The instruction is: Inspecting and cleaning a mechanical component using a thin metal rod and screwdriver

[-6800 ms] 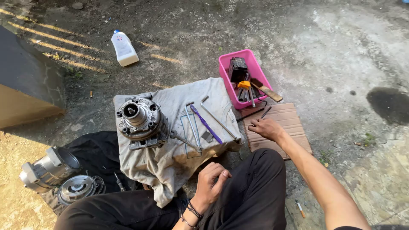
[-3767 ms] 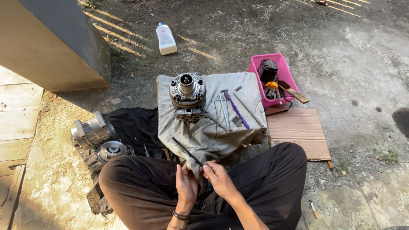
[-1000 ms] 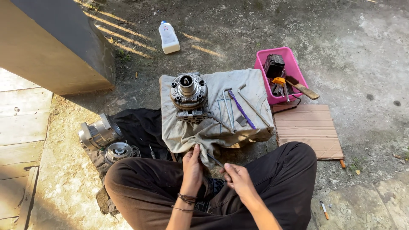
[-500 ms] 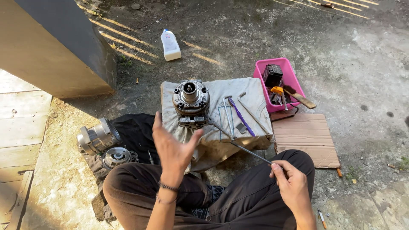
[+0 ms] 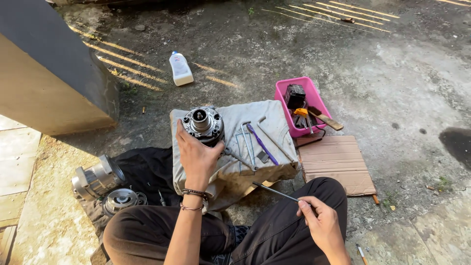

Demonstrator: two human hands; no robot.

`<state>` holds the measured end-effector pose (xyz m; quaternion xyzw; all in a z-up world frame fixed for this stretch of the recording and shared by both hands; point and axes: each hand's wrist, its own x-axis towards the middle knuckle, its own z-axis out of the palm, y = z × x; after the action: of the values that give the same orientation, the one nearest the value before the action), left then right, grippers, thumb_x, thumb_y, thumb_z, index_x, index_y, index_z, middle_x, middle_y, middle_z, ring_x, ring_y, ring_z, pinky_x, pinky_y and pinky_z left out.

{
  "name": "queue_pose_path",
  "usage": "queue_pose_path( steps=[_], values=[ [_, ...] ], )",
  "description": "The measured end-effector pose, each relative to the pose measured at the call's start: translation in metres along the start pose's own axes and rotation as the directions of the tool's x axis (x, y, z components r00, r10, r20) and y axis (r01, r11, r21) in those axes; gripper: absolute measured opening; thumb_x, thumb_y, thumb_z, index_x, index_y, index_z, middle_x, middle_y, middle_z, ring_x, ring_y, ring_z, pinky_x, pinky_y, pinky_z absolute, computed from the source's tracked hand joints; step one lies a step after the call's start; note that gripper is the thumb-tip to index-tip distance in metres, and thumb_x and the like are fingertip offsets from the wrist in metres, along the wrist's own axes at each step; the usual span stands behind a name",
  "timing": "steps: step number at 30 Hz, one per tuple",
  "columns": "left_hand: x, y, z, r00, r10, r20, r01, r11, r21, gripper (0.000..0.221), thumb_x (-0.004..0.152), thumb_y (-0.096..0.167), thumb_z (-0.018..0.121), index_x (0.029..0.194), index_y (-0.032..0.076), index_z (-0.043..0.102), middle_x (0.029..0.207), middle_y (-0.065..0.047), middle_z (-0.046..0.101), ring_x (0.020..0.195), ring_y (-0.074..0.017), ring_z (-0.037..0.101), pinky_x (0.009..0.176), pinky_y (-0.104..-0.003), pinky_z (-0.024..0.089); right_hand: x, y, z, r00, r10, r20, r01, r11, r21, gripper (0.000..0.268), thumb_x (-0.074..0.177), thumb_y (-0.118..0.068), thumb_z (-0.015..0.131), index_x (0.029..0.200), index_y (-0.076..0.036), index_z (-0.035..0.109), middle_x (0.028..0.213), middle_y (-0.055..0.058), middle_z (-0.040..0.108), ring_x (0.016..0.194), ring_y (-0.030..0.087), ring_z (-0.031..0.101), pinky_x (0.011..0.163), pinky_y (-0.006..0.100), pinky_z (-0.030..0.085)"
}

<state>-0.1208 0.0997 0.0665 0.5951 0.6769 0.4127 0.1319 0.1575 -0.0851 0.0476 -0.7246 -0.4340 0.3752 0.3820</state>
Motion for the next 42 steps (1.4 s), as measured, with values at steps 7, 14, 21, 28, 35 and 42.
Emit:
queue_pose_path(
  steps=[7, 14, 21, 28, 35, 42],
  values=[
    [-0.004, -0.005, 0.009, 0.992, 0.009, -0.128, -0.006, 1.000, 0.025, 0.112, 0.067, 0.037, 0.083, 0.151, -0.011, 0.026, 0.149, -0.030, 0.042, 0.133, -0.0449, 0.048, 0.103, -0.047, 0.047, 0.046, -0.102, 0.000, 0.908, -0.417, 0.026, 0.414, 0.887, -0.203, 0.014, 0.093, -0.010, 0.066, 0.098, 0.000, 0.075, 0.064, 0.007, 0.073, 0.037, 0.010, 0.046, 0.031, 0.022, 0.030],
    [0.000, -0.003, 0.012, 0.986, -0.139, -0.088, 0.129, 0.985, -0.113, 0.121, 0.052, 0.029, 0.085, 0.156, 0.007, 0.028, 0.143, -0.025, 0.047, 0.129, -0.0509, 0.053, 0.105, -0.061, 0.047, 0.109, -0.220, 0.041, 0.715, -0.698, 0.038, 0.674, 0.674, -0.302, 0.012, 0.101, -0.024, 0.070, 0.097, -0.014, 0.074, 0.067, 0.001, 0.070, 0.069, 0.022, 0.072, 0.068, 0.037, 0.056],
    [-0.001, -0.004, 0.013, 0.986, -0.137, -0.099, 0.125, 0.985, -0.119, 0.120, 0.051, 0.031, 0.083, 0.155, 0.007, 0.029, 0.141, -0.026, 0.047, 0.128, -0.0510, 0.054, 0.105, -0.061, 0.048, 0.142, -0.269, 0.085, 0.583, -0.781, 0.224, 0.786, 0.473, -0.397, 0.018, 0.101, -0.025, 0.064, 0.101, -0.010, 0.074, 0.072, 0.013, 0.072, 0.075, 0.038, 0.073, 0.068, 0.049, 0.056],
    [-0.003, -0.007, 0.018, 0.983, -0.129, -0.131, 0.115, 0.988, -0.106, 0.117, 0.050, 0.030, 0.079, 0.154, 0.006, 0.031, 0.141, -0.024, 0.048, 0.127, -0.0500, 0.054, 0.103, -0.061, 0.048, 0.149, -0.281, 0.102, 0.611, -0.722, 0.326, 0.771, 0.448, -0.452, 0.020, 0.100, -0.025, 0.062, 0.101, -0.009, 0.073, 0.075, 0.018, 0.072, 0.077, 0.043, 0.071, 0.069, 0.055, 0.055],
    [-0.002, -0.004, 0.016, 0.981, -0.114, -0.160, 0.099, 0.990, -0.098, 0.116, 0.050, 0.031, 0.078, 0.154, 0.006, 0.033, 0.139, -0.023, 0.050, 0.125, -0.0495, 0.057, 0.100, -0.060, 0.051, 0.139, -0.300, 0.101, 0.585, -0.645, 0.492, 0.795, 0.336, -0.505, 0.019, 0.099, -0.017, 0.060, 0.098, -0.004, 0.073, 0.078, 0.023, 0.073, 0.079, 0.049, 0.070, 0.072, 0.058, 0.054],
    [-0.002, -0.006, 0.016, 0.983, -0.125, -0.133, 0.112, 0.989, -0.096, 0.116, 0.051, 0.031, 0.077, 0.154, 0.006, 0.032, 0.140, -0.023, 0.049, 0.126, -0.0487, 0.056, 0.099, -0.060, 0.051, 0.187, -0.261, 0.134, 0.616, -0.531, 0.581, 0.779, 0.301, -0.551, 0.022, 0.100, -0.029, 0.061, 0.097, -0.013, 0.076, 0.084, 0.016, 0.076, 0.086, 0.042, 0.073, 0.078, 0.054, 0.056]
  ],
)
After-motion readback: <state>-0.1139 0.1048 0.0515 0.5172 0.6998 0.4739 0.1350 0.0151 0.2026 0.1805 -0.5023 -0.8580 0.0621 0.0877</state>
